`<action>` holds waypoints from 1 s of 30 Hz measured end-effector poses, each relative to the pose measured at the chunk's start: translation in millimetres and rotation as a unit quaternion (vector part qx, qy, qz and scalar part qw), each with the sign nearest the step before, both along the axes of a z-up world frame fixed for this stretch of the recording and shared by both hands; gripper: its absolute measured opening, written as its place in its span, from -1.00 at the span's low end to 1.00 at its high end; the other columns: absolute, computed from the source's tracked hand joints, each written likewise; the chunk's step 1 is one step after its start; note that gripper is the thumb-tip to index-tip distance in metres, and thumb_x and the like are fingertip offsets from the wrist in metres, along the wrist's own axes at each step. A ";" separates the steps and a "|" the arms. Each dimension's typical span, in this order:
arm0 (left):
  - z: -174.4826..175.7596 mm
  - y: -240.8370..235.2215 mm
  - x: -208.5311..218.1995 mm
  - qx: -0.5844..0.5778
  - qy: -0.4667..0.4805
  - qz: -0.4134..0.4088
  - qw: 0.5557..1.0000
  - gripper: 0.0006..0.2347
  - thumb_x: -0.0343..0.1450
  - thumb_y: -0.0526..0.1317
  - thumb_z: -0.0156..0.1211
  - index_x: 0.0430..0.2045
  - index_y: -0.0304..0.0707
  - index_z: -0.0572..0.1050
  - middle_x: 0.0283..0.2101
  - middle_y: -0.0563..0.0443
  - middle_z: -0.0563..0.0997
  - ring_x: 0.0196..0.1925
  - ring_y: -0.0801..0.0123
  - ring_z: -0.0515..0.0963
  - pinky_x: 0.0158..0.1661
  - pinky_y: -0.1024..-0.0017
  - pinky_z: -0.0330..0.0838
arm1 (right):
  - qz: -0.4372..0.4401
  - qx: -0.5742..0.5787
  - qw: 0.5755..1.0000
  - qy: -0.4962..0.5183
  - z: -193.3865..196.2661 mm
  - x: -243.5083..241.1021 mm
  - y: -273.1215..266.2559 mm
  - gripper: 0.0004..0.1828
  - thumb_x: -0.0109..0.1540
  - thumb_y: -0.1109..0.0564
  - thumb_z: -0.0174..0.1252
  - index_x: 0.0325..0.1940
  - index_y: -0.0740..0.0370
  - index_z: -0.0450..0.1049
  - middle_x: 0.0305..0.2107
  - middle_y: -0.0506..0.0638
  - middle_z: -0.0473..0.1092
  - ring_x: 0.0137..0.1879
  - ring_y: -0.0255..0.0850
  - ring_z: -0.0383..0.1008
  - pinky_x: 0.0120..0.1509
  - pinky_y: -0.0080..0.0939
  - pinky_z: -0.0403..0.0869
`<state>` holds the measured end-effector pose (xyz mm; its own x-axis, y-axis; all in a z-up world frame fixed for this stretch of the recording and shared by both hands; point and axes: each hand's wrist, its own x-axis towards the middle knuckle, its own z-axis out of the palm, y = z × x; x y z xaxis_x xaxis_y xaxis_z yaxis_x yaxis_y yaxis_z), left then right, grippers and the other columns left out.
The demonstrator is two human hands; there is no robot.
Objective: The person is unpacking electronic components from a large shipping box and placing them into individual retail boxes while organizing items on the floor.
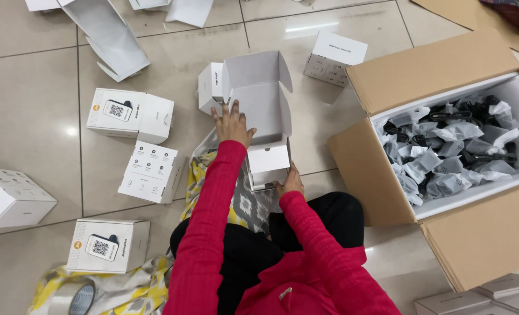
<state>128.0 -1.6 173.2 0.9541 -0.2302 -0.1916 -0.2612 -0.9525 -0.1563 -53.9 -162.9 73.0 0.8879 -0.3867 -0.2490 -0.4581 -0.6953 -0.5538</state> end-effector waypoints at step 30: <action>-69.6 -29.4 -19.6 -0.170 0.366 -0.122 0.907 -0.09 0.10 0.30 0.43 0.30 -0.13 0.26 0.27 -0.24 0.48 0.33 -0.06 0.44 0.30 0.10 0.30 | 0.058 0.198 0.973 -0.101 -32.4 -10.3 -27.2 0.61 -0.06 0.10 0.55 0.60 0.33 -0.63 0.46 0.37 0.02 0.52 0.18 0.17 0.55 -0.06 0.24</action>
